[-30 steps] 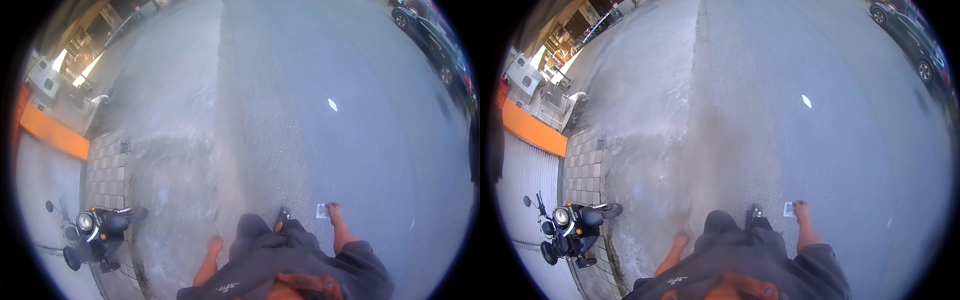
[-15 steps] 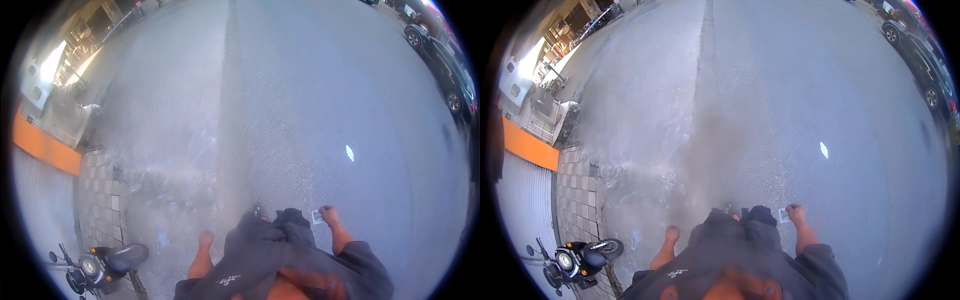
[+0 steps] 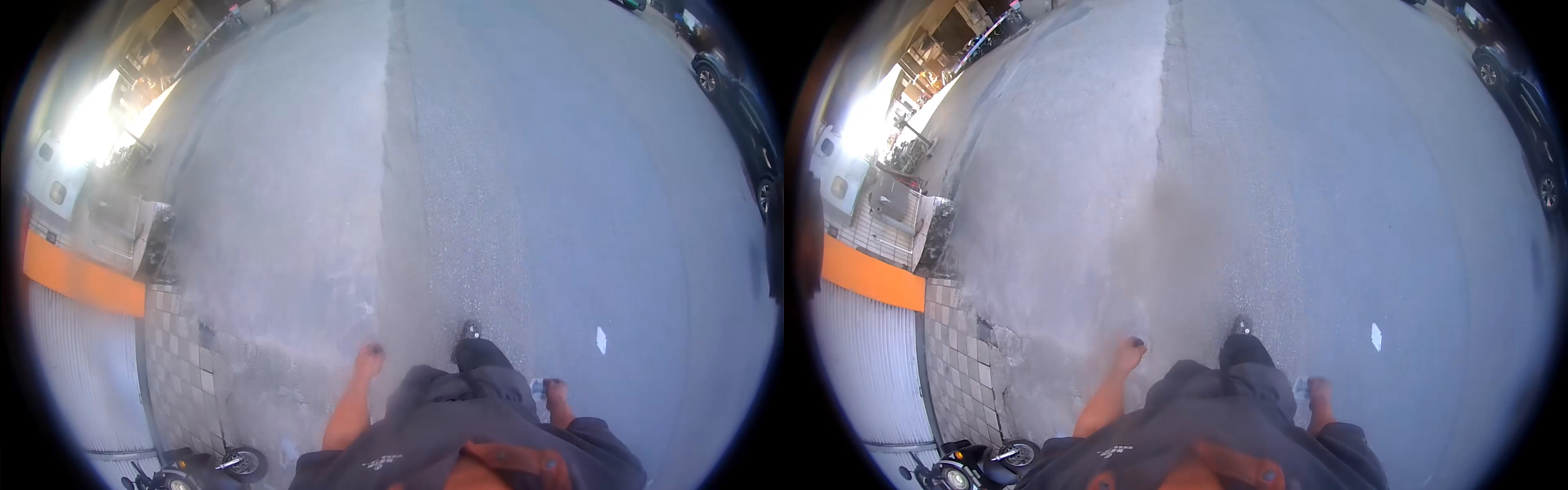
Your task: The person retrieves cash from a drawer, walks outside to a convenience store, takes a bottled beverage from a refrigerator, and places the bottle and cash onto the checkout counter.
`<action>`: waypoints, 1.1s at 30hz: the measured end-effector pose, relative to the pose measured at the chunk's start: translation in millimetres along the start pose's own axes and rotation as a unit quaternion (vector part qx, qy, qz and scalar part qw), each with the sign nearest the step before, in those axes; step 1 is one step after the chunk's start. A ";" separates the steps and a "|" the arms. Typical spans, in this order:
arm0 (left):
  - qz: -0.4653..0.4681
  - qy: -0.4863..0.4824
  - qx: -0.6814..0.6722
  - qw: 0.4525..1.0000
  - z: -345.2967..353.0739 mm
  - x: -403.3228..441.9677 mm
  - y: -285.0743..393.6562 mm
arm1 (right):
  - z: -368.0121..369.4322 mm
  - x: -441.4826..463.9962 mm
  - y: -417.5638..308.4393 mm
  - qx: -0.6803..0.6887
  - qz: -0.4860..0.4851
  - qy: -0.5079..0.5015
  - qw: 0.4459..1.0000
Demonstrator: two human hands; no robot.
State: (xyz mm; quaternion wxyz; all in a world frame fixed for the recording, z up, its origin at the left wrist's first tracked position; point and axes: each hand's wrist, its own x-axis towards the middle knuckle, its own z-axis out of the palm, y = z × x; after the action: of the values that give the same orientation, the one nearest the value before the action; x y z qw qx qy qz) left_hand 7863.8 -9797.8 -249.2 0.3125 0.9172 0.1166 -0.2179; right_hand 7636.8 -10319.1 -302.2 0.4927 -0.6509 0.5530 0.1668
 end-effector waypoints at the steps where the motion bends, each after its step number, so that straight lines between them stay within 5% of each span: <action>1: -0.023 0.022 0.007 0.999 17.1 20.9 -39.5 | 10.5 29.8 -83.1 0.081 -0.049 0.030 0.995; 2: -0.105 -0.023 0.003 0.994 14.8 31.2 -56.1 | 13.8 17.5 -193.6 0.070 -0.128 0.041 0.989; 3: -0.004 -0.081 0.223 0.972 11.4 46.2 -86.8 | 22.8 28.7 -279.6 0.062 -0.173 0.037 0.982; 4: -0.145 -0.057 0.025 0.987 -9.0 38.7 -58.3 | 34.3 53.7 -348.2 0.050 -0.227 0.043 0.972; 5: -0.268 0.025 -0.172 0.948 -40.5 25.9 -9.5 | 42.5 61.2 -426.2 0.048 -0.269 0.023 0.962; 6: -0.273 0.037 -0.257 0.926 -42.2 36.0 -11.8 | 53.4 69.6 -502.0 0.049 -0.304 0.008 0.951; 8: -0.086 -0.097 -0.042 0.991 -47.2 70.4 -39.2 | 74.9 80.8 -618.2 0.047 -0.350 -0.014 0.936; 10: 0.105 -0.259 0.257 0.925 -67.4 129.8 -43.2 | 106.3 100.3 -711.0 0.049 -0.373 -0.030 0.926; 14: -0.075 -0.168 0.115 0.976 -115.7 288.4 -26.3 | 191.8 182.5 -730.3 -0.006 -0.340 -0.006 0.940; 17: 0.032 -0.092 0.141 0.985 -185.6 483.6 41.1 | 243.8 238.4 -684.9 -0.070 -0.256 -0.012 0.964; 18: -0.166 -0.003 -0.103 0.981 -216.2 545.7 100.4 | 252.2 255.9 -664.5 -0.127 -0.242 -0.015 0.962; 19: -0.142 0.049 -0.080 0.986 -228.2 625.4 123.5 | 252.6 247.2 -667.0 -0.182 -0.139 -0.034 0.973; 21: -0.067 0.102 -0.150 0.981 -303.1 721.3 256.1 | 269.9 265.3 -647.6 -0.549 -0.219 -0.074 0.803; 22: -0.007 0.121 -0.112 0.986 -334.0 770.4 303.9 | 277.8 264.0 -640.5 -0.618 -0.252 -0.086 0.740; 24: 0.113 0.151 -0.044 0.981 -371.0 850.2 374.4 | 301.3 270.6 -647.2 -0.668 -0.206 -0.150 0.699; 25: 0.180 0.167 -0.016 0.969 -375.5 889.0 402.8 | 309.3 278.9 -673.3 -0.661 -0.161 -0.174 0.712; 27: 0.113 0.129 -0.042 0.984 -374.6 936.5 465.7 | 335.3 324.0 -750.7 -0.636 -0.085 -0.209 0.738; 30: 0.044 0.059 0.035 0.997 -371.3 1007.9 493.5 | 342.3 411.4 -892.0 -0.571 -0.270 -0.109 0.768; 32: -0.020 -0.054 0.099 0.993 -343.4 1052.6 443.1 | 360.8 484.5 -1034.9 -0.217 -0.117 -0.072 0.967; 33: -0.013 -0.076 0.123 0.989 -330.5 1070.2 424.7 | 370.3 521.1 -1105.9 -0.025 -0.070 -0.017 0.997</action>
State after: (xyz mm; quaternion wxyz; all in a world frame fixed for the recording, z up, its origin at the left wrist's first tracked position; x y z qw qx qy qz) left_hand 9060.0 -9838.5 -298.5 0.2020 0.9280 0.0765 -0.3036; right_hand 8909.4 -10410.3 -364.0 0.4966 -0.6971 0.4929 0.1566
